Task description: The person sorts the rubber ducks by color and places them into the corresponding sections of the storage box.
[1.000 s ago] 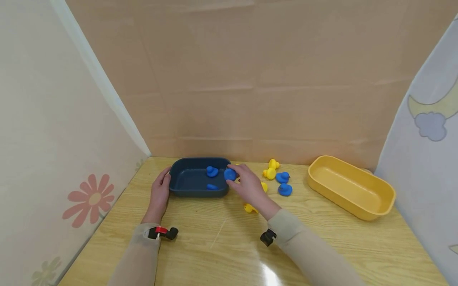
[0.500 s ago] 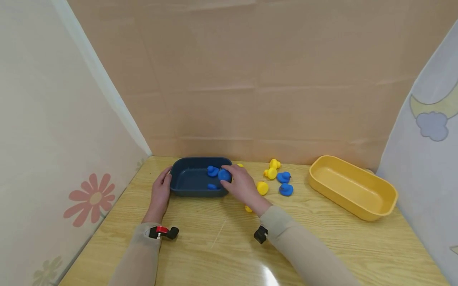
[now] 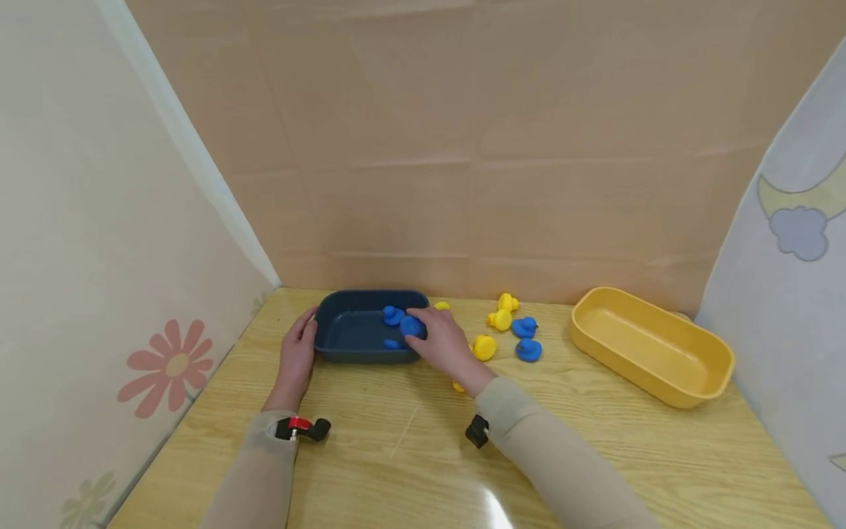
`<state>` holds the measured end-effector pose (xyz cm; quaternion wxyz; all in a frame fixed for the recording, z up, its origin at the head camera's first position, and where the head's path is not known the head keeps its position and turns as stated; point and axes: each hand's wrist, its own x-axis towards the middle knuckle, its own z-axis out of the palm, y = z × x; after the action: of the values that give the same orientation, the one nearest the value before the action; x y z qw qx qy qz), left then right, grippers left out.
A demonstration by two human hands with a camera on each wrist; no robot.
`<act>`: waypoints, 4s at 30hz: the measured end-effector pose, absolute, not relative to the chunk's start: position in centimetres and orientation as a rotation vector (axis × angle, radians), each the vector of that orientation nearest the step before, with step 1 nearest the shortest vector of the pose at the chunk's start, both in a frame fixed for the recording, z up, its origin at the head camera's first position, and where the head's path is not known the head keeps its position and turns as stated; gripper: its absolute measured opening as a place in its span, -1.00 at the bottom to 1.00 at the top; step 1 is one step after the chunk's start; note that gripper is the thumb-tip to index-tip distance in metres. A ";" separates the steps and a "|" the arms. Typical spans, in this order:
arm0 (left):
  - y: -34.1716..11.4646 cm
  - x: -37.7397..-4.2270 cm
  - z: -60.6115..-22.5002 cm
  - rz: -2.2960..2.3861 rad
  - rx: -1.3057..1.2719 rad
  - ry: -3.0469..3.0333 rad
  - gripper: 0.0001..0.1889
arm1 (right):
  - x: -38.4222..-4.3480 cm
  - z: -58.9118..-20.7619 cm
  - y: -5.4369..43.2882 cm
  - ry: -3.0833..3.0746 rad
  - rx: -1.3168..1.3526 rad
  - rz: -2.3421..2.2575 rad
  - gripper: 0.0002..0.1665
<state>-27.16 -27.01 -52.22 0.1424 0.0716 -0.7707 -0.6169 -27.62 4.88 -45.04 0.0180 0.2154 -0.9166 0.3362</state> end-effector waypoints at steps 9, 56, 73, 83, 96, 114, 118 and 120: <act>-26.9 -27.1 -52.3 -1.788 0.195 -2.220 -0.50 | -27.8 -45.4 4.8 -2.861 0.664 0.992 -0.27; -26.9 -27.1 -52.0 -1.756 0.197 -2.217 -0.49 | -24.6 -45.8 22.5 -2.841 0.409 0.940 -0.23; -27.0 -27.2 -52.2 -1.773 0.182 -2.199 -0.49 | -25.2 -48.2 24.4 -2.865 0.431 0.882 -0.16; -26.9 -27.4 -52.2 -1.784 0.190 -2.181 -0.52 | -25.7 -48.9 24.5 -2.891 0.425 0.898 -0.16; -27.0 -27.4 -52.4 -1.784 0.163 -2.186 -0.51 | -25.9 -49.2 24.5 -2.935 0.396 0.865 -0.20; -26.9 -27.2 -52.0 -1.777 0.177 -2.202 -0.52 | -26.4 -49.5 24.8 -2.971 0.389 0.871 -0.29; -26.8 -27.2 -52.0 -1.779 0.180 -2.202 -0.52 | -26.3 -49.4 24.7 -2.969 0.381 0.877 -0.30; -26.8 -27.2 -52.0 -1.782 0.183 -2.200 -0.52 | -26.3 -49.3 24.7 -2.967 0.377 0.882 -0.31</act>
<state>-27.22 -26.83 -52.04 0.1520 0.0636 -0.7665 -0.6208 -26.30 24.65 -49.34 0.0115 0.1209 -0.9514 0.2828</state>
